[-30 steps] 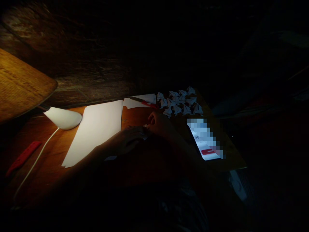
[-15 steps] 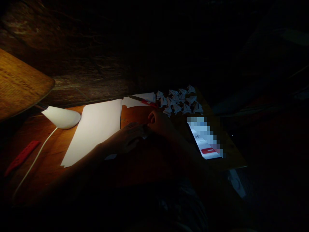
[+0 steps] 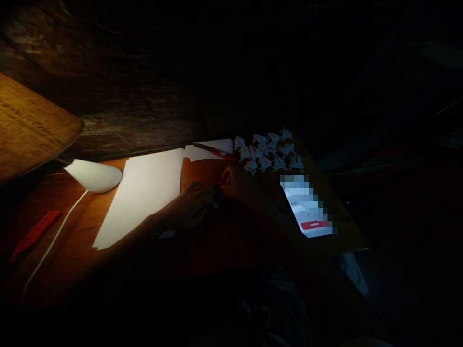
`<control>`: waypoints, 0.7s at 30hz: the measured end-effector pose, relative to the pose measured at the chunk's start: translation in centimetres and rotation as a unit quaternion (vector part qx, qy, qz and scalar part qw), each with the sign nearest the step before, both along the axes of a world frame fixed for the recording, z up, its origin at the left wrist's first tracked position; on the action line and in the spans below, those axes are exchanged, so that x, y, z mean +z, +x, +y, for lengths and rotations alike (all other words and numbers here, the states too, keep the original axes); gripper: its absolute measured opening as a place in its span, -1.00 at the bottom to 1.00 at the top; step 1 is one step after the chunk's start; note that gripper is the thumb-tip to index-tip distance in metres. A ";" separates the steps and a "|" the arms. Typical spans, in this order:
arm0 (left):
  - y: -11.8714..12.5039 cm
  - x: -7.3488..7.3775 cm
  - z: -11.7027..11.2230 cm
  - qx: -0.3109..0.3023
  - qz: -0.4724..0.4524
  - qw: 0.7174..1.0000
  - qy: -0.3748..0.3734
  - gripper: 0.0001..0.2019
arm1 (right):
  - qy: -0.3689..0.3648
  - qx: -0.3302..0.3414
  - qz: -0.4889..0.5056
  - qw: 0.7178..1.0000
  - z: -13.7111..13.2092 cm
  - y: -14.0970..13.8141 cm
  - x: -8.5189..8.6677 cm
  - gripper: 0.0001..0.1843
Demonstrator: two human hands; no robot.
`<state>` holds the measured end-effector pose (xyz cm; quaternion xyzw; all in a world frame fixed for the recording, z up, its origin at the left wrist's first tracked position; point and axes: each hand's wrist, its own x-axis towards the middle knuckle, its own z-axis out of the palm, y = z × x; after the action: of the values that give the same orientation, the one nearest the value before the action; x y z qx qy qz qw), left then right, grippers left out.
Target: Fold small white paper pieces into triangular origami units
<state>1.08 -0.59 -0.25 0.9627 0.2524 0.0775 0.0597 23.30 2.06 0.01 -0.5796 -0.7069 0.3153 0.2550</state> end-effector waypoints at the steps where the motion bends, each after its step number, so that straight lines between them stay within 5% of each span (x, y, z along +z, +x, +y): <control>1: 0.0 0.1 0.0 -0.002 0.002 1.000 0.002 -0.73 | -0.003 0.003 -0.002 1.000 0.0 0.0 0.1 -0.72; 21: 0.1 0.5 0.0 -0.007 -0.020 0.999 -0.023 -0.76 | 0.006 0.027 -0.029 0.999 -0.4 0.0 0.4 -0.70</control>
<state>1.17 -0.57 0.29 0.9611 0.2458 0.0908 0.0878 23.32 1.68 0.40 -0.5677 -0.7311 0.3010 0.2294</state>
